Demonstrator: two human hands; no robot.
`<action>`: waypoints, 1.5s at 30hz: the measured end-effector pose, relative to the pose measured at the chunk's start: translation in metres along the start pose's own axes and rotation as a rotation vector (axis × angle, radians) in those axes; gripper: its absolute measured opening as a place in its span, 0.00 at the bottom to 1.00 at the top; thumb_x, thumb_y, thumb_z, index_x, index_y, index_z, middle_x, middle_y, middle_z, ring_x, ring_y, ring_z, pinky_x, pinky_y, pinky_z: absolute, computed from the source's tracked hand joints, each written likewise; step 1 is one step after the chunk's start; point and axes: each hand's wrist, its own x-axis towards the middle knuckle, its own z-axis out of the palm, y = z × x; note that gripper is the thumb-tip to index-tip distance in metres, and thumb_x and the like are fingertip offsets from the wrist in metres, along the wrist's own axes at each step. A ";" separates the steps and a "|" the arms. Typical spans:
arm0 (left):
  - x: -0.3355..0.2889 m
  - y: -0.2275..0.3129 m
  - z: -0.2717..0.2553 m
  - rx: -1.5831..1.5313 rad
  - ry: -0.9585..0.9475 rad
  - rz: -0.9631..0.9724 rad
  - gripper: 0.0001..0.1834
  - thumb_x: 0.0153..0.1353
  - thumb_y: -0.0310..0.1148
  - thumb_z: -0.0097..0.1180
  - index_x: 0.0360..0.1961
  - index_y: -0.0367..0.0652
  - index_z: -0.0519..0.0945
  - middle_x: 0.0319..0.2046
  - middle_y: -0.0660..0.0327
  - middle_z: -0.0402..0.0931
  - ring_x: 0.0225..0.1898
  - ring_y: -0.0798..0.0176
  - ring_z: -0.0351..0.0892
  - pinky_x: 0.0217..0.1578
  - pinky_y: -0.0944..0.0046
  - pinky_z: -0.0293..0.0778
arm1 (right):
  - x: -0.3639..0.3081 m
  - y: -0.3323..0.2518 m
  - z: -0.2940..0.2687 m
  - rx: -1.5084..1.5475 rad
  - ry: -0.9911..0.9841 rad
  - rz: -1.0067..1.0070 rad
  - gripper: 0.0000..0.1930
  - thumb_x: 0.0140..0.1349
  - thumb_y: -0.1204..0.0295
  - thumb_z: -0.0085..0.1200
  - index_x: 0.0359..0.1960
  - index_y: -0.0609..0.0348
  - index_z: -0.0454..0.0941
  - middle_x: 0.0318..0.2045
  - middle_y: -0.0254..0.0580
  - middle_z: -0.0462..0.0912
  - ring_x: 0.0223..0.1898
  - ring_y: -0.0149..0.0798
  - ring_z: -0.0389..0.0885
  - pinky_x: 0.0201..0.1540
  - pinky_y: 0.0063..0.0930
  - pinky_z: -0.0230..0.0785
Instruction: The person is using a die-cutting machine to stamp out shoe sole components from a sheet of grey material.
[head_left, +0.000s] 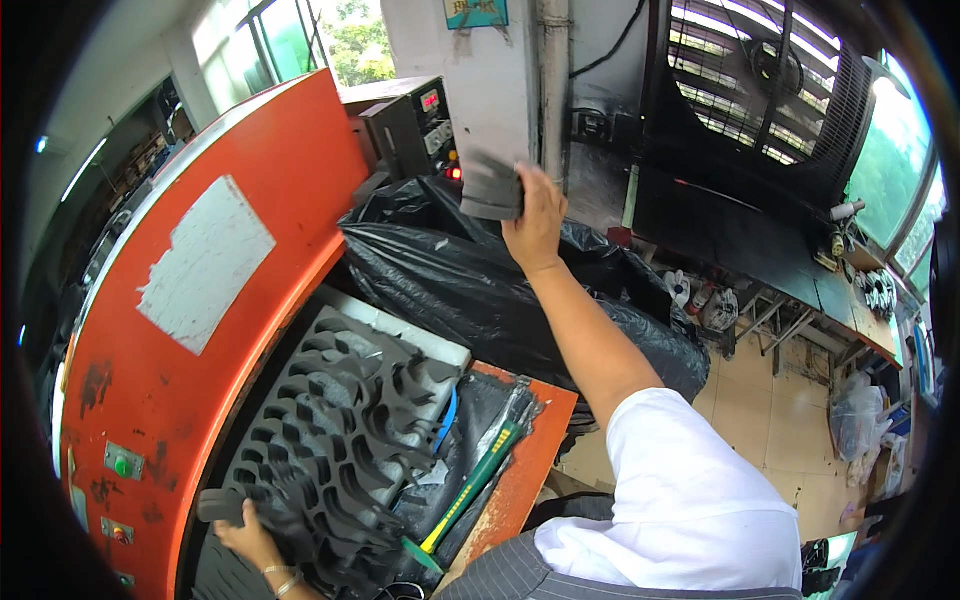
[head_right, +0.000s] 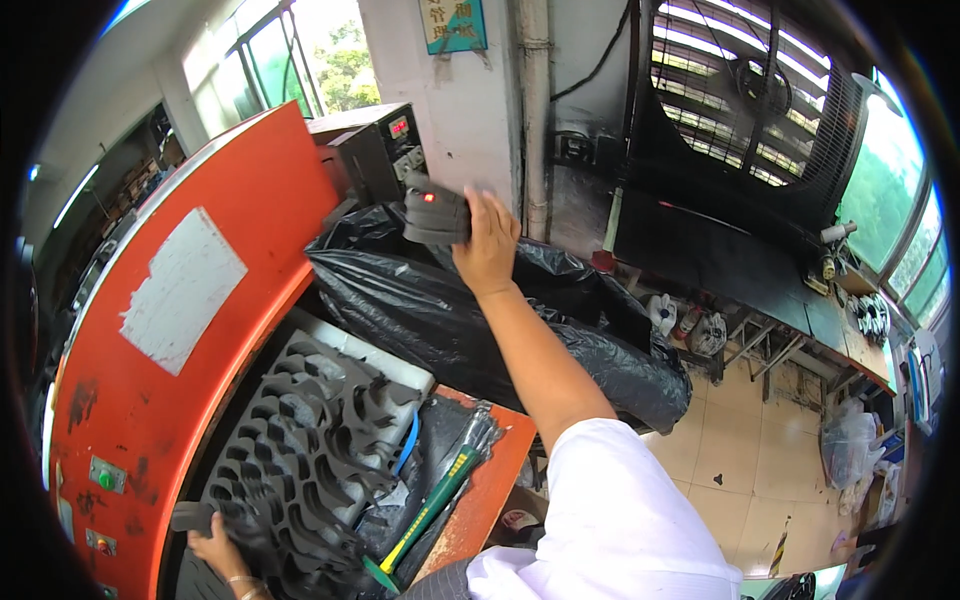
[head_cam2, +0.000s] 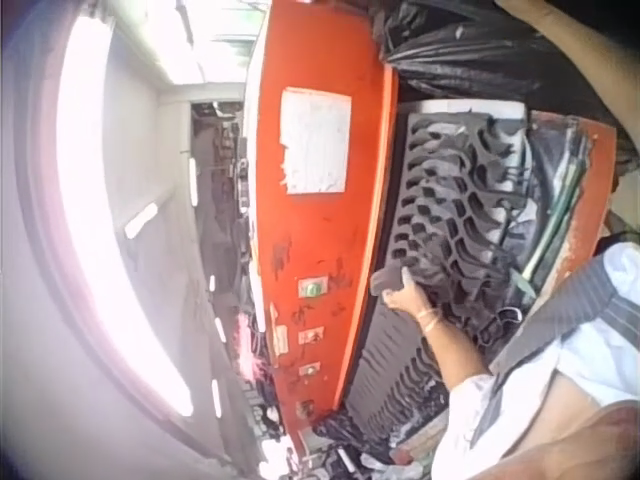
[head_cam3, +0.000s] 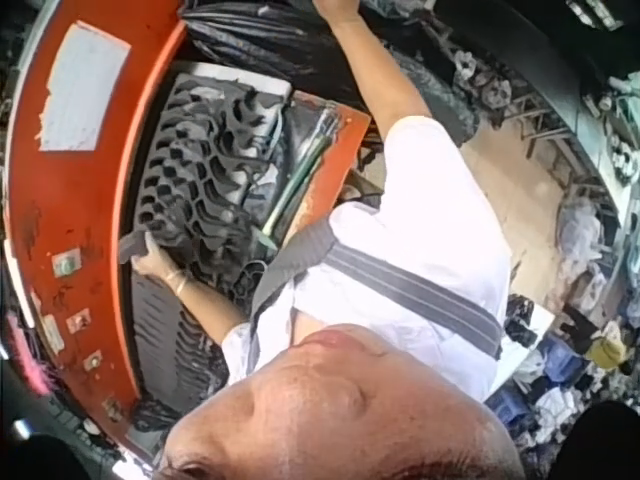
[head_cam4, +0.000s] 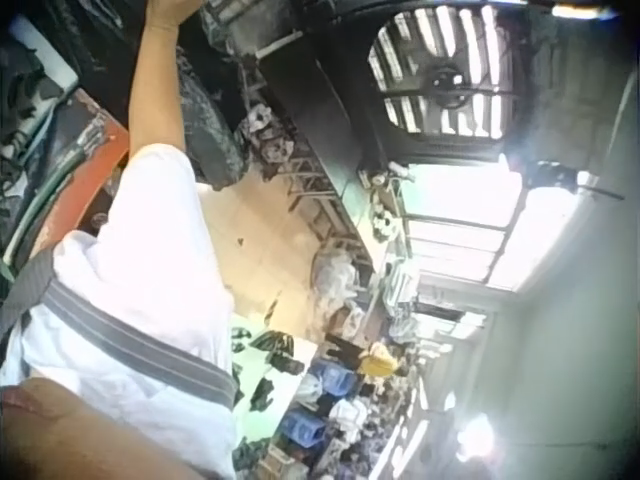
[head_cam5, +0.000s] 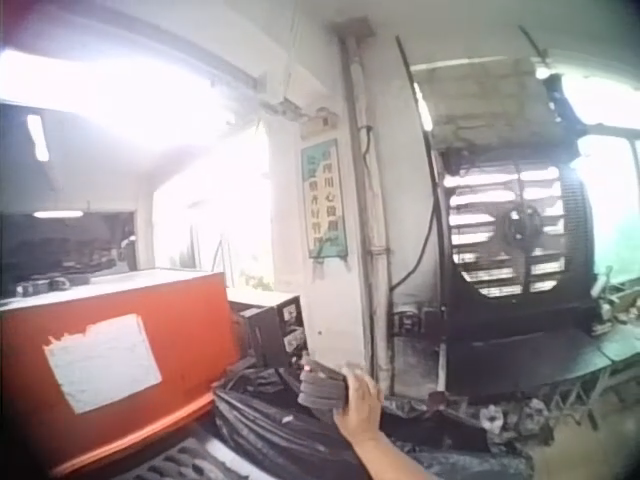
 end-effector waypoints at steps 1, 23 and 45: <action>-0.012 0.023 -0.012 0.002 0.163 0.302 0.25 0.51 0.33 0.66 0.48 0.30 0.74 0.47 0.43 0.72 0.51 0.46 0.70 0.54 0.51 0.65 | -0.025 0.022 -0.005 -0.172 -0.407 0.086 0.36 0.46 0.68 0.63 0.60 0.56 0.63 0.50 0.44 0.74 0.54 0.47 0.70 0.57 0.46 0.56; -0.194 0.324 0.256 0.595 -1.378 1.150 0.27 0.62 0.57 0.45 0.40 0.46 0.84 0.39 0.54 0.82 0.48 0.53 0.79 0.54 0.51 0.66 | -0.257 0.093 -0.167 0.692 -1.912 1.449 0.15 0.63 0.63 0.47 0.44 0.54 0.82 0.40 0.46 0.83 0.38 0.38 0.80 0.45 0.35 0.71; 0.026 -0.171 -0.082 0.532 0.098 -0.157 0.24 0.58 0.50 0.55 0.48 0.45 0.80 0.59 0.54 0.63 0.64 0.49 0.53 0.62 0.44 0.47 | -0.181 -0.556 -0.094 1.267 -1.161 -0.157 0.32 0.54 0.63 0.60 0.57 0.71 0.66 0.53 0.60 0.73 0.57 0.54 0.71 0.61 0.40 0.62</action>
